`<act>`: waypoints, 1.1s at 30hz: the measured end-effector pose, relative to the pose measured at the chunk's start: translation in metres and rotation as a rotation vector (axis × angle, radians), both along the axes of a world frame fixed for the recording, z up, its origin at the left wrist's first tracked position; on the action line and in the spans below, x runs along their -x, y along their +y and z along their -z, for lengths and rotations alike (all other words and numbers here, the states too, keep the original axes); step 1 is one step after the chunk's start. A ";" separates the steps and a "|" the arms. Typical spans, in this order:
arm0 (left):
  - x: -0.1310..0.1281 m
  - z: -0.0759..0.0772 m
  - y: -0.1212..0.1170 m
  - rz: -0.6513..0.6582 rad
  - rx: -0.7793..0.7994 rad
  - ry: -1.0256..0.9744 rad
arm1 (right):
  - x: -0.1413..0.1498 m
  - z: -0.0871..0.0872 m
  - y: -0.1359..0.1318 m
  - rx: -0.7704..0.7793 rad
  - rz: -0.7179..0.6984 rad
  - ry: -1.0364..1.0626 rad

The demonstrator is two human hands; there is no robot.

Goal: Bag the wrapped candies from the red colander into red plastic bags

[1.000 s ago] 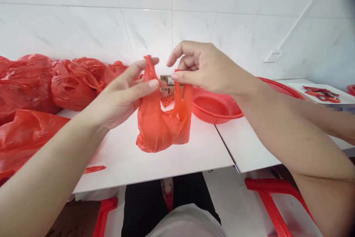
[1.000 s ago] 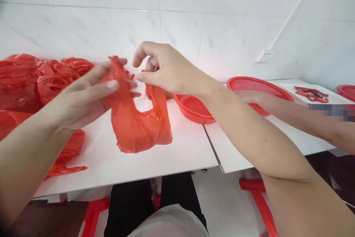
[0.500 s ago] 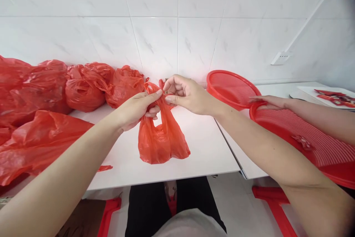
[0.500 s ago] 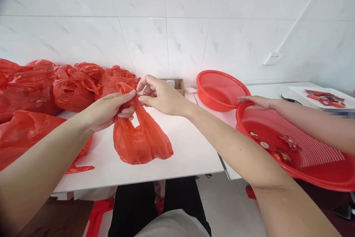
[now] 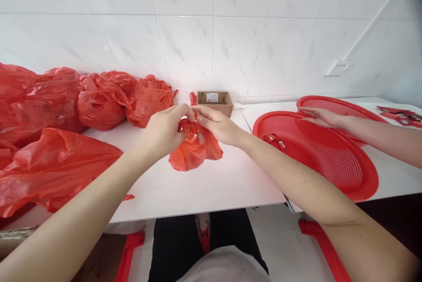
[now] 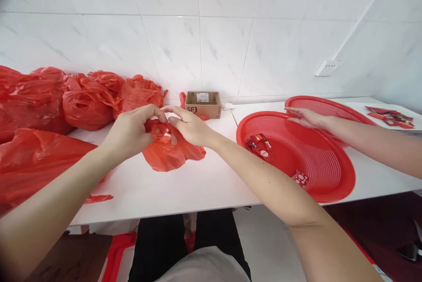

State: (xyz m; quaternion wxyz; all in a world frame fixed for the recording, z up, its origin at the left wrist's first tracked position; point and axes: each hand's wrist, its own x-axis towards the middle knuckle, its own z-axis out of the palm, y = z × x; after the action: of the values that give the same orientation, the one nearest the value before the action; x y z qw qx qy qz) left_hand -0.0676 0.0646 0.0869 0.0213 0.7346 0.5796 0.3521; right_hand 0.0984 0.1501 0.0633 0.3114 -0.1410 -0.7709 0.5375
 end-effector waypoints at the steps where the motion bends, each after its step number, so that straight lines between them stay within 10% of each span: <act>1: 0.000 0.003 0.000 -0.007 -0.091 0.071 | 0.000 0.002 0.001 0.041 -0.050 -0.011; 6: 0.004 0.012 -0.001 0.059 -0.213 0.037 | -0.007 0.001 0.000 0.120 -0.142 -0.065; 18: 0.023 0.080 -0.072 -0.072 0.165 -0.182 | -0.004 0.043 0.058 -0.091 0.523 -0.454; 22: 0.022 0.082 -0.075 -0.034 0.224 -0.408 | -0.003 0.050 0.061 -0.062 0.506 -0.416; 28: 0.004 0.071 -0.025 0.142 0.281 -1.257 | 0.001 0.029 0.033 -0.007 0.310 -0.156; 33: -0.013 0.079 -0.010 0.170 0.600 -1.187 | 0.008 0.021 0.004 -0.218 0.178 -0.116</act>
State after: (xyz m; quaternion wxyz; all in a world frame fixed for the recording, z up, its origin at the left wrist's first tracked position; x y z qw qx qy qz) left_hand -0.0547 0.0545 0.0074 0.5675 0.4217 0.4825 0.5171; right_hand 0.0900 0.1545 0.0420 0.3265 -0.2051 -0.8257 0.4118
